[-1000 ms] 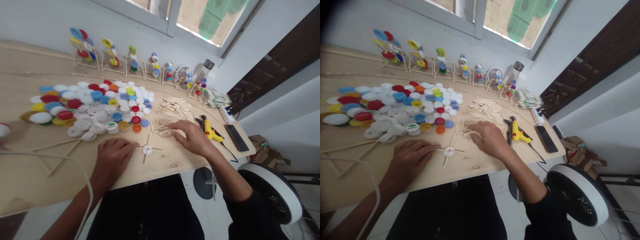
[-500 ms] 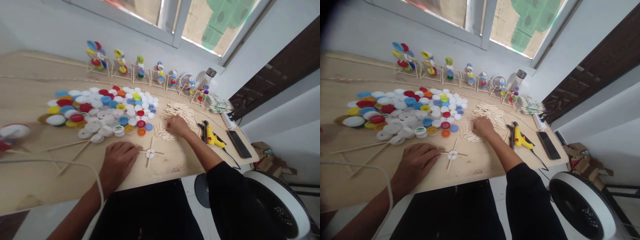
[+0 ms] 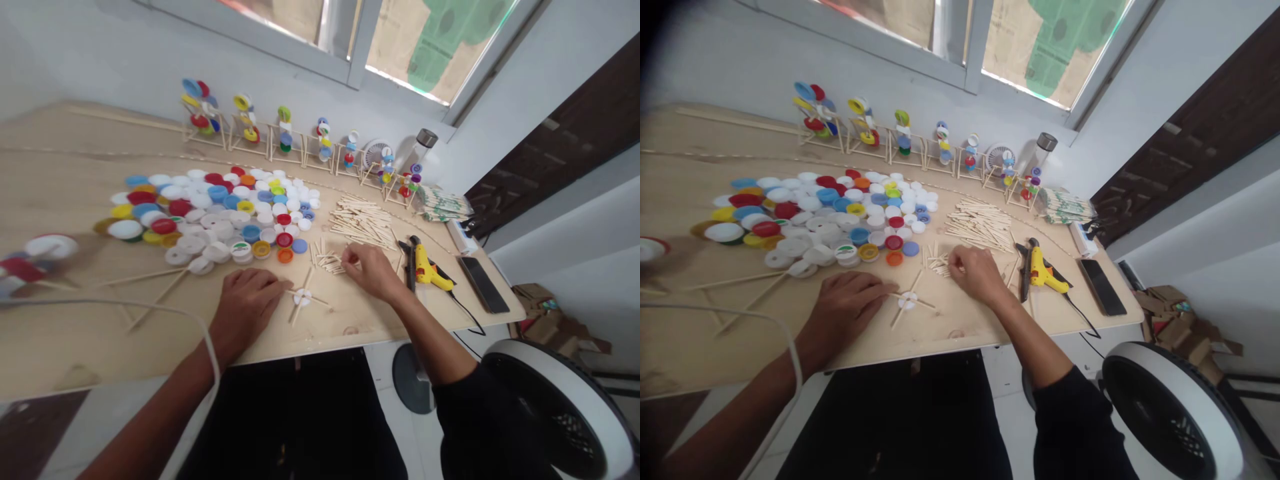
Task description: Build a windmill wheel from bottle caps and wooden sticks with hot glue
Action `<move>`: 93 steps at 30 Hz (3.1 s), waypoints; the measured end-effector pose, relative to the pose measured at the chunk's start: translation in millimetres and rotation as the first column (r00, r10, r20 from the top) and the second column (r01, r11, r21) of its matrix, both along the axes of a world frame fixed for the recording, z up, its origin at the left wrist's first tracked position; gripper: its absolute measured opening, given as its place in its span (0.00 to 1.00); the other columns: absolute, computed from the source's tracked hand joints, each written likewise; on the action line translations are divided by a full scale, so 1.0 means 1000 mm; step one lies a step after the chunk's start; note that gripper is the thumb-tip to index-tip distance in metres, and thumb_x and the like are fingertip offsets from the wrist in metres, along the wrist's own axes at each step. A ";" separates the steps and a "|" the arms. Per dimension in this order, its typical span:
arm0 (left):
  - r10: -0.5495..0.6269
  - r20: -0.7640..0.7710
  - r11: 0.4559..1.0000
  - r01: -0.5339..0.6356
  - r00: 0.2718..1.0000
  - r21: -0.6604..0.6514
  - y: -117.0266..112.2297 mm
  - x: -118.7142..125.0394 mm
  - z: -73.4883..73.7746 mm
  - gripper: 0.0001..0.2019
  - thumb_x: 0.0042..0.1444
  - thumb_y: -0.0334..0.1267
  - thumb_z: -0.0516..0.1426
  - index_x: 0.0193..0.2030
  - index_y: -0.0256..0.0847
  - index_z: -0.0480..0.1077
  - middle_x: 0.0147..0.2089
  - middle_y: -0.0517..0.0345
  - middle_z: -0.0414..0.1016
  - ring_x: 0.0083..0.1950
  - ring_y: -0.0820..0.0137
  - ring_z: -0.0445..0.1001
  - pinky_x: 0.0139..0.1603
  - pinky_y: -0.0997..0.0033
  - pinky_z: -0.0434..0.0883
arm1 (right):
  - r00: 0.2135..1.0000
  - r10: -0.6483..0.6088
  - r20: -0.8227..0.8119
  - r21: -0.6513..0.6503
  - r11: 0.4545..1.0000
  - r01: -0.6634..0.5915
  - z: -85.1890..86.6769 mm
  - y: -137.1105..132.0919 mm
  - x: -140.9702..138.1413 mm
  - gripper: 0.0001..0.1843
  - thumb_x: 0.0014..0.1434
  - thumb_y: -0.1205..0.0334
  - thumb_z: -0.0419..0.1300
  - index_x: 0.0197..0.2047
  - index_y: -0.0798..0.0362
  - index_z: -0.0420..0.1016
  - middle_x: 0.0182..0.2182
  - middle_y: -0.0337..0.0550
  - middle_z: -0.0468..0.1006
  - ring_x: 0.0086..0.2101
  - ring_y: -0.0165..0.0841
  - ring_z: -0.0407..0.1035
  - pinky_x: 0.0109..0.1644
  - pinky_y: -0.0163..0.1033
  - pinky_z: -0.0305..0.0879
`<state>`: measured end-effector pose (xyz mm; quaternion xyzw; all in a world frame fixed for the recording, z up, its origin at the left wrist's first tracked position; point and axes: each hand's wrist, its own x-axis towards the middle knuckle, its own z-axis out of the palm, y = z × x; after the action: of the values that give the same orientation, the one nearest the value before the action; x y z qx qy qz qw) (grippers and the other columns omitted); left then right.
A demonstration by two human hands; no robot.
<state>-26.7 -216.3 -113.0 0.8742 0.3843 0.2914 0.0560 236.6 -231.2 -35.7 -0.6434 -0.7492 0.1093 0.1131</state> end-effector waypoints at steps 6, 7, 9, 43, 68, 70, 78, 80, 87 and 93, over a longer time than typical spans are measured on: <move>0.158 0.057 0.985 -0.161 0.986 0.060 -0.021 0.002 0.004 0.14 0.65 0.35 0.51 0.47 0.45 0.78 0.45 0.48 0.82 0.49 0.55 0.77 0.49 0.51 0.67 | 0.954 0.199 -0.225 0.046 0.980 -0.194 -0.017 -0.030 -0.008 0.07 0.59 0.71 0.60 0.31 0.51 0.71 0.31 0.39 0.77 0.35 0.34 0.70 0.45 0.39 0.60; 0.171 0.077 0.982 -0.176 0.982 0.066 -0.026 0.003 0.005 0.13 0.65 0.35 0.52 0.46 0.44 0.78 0.44 0.48 0.82 0.48 0.56 0.77 0.50 0.51 0.67 | 0.945 0.227 -0.236 0.046 0.974 -0.223 -0.021 -0.029 -0.009 0.08 0.59 0.72 0.60 0.31 0.51 0.71 0.30 0.38 0.77 0.35 0.34 0.70 0.45 0.38 0.60; 0.161 0.105 0.984 -0.167 0.981 0.056 -0.034 0.005 0.006 0.11 0.65 0.36 0.52 0.43 0.43 0.78 0.41 0.49 0.82 0.46 0.57 0.78 0.50 0.52 0.68 | 0.933 0.258 -0.252 0.042 0.966 -0.255 -0.026 -0.026 -0.011 0.09 0.59 0.73 0.60 0.30 0.51 0.71 0.29 0.38 0.76 0.34 0.34 0.69 0.43 0.37 0.60; 0.055 0.064 0.982 -0.066 0.996 0.178 -0.042 0.014 0.002 0.13 0.64 0.27 0.51 0.43 0.40 0.78 0.35 0.52 0.80 0.39 0.61 0.76 0.44 0.58 0.68 | 0.903 0.343 -0.257 -0.062 0.927 -0.370 -0.037 -0.002 -0.019 0.07 0.61 0.73 0.59 0.35 0.52 0.72 0.34 0.40 0.75 0.36 0.32 0.68 0.40 0.34 0.57; 0.065 0.078 0.990 -0.074 0.995 0.119 -0.041 0.012 0.000 0.14 0.62 0.29 0.52 0.42 0.46 0.79 0.35 0.53 0.81 0.39 0.61 0.77 0.43 0.57 0.68 | 0.923 0.347 -0.166 -0.147 0.917 -0.371 -0.026 0.002 -0.025 0.08 0.60 0.75 0.58 0.34 0.52 0.72 0.34 0.41 0.77 0.35 0.33 0.68 0.38 0.35 0.56; 0.065 0.087 0.992 -0.074 0.994 0.106 -0.041 0.012 -0.001 0.15 0.62 0.29 0.52 0.44 0.46 0.79 0.35 0.53 0.81 0.39 0.61 0.77 0.44 0.57 0.68 | 0.924 0.340 -0.176 -0.147 0.919 -0.367 -0.025 0.001 -0.025 0.08 0.60 0.75 0.58 0.34 0.52 0.72 0.34 0.40 0.77 0.35 0.33 0.68 0.38 0.35 0.56; 0.043 0.175 0.993 -0.061 0.984 0.096 -0.047 0.013 0.004 0.09 0.64 0.32 0.54 0.47 0.40 0.74 0.37 0.53 0.82 0.40 0.61 0.78 0.47 0.57 0.68 | 0.941 0.284 -0.186 -0.125 0.943 -0.309 -0.029 -0.008 -0.030 0.08 0.59 0.75 0.57 0.33 0.52 0.70 0.32 0.38 0.75 0.34 0.32 0.65 0.38 0.34 0.54; 0.019 0.165 0.991 -0.040 0.986 0.127 -0.048 0.014 0.007 0.07 0.64 0.34 0.56 0.47 0.40 0.73 0.37 0.53 0.82 0.40 0.61 0.77 0.47 0.57 0.68 | 0.944 0.273 -0.186 -0.126 0.946 -0.298 -0.029 -0.010 -0.031 0.08 0.58 0.75 0.58 0.32 0.52 0.69 0.32 0.38 0.74 0.34 0.31 0.65 0.38 0.34 0.54; -0.004 0.102 0.994 -0.008 0.995 0.113 -0.048 0.015 0.008 0.07 0.63 0.34 0.55 0.43 0.43 0.75 0.34 0.57 0.82 0.38 0.63 0.78 0.45 0.58 0.68 | 0.959 0.231 -0.164 -0.133 0.958 -0.253 -0.028 -0.016 -0.035 0.07 0.59 0.74 0.59 0.34 0.52 0.72 0.32 0.39 0.76 0.34 0.32 0.67 0.38 0.34 0.55; 0.040 0.112 0.990 -0.055 0.993 0.128 -0.048 0.014 0.005 0.09 0.64 0.31 0.54 0.41 0.43 0.76 0.33 0.56 0.82 0.37 0.63 0.78 0.45 0.58 0.68 | 0.971 0.208 -0.118 -0.122 0.967 -0.222 -0.027 -0.022 -0.037 0.07 0.60 0.73 0.58 0.35 0.52 0.73 0.33 0.41 0.77 0.36 0.33 0.69 0.39 0.35 0.56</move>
<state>-12.9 -264.6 -108.1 0.8494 0.3814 0.3645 0.0122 200.0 -253.2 -63.1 -0.5577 -0.7987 0.2043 0.0959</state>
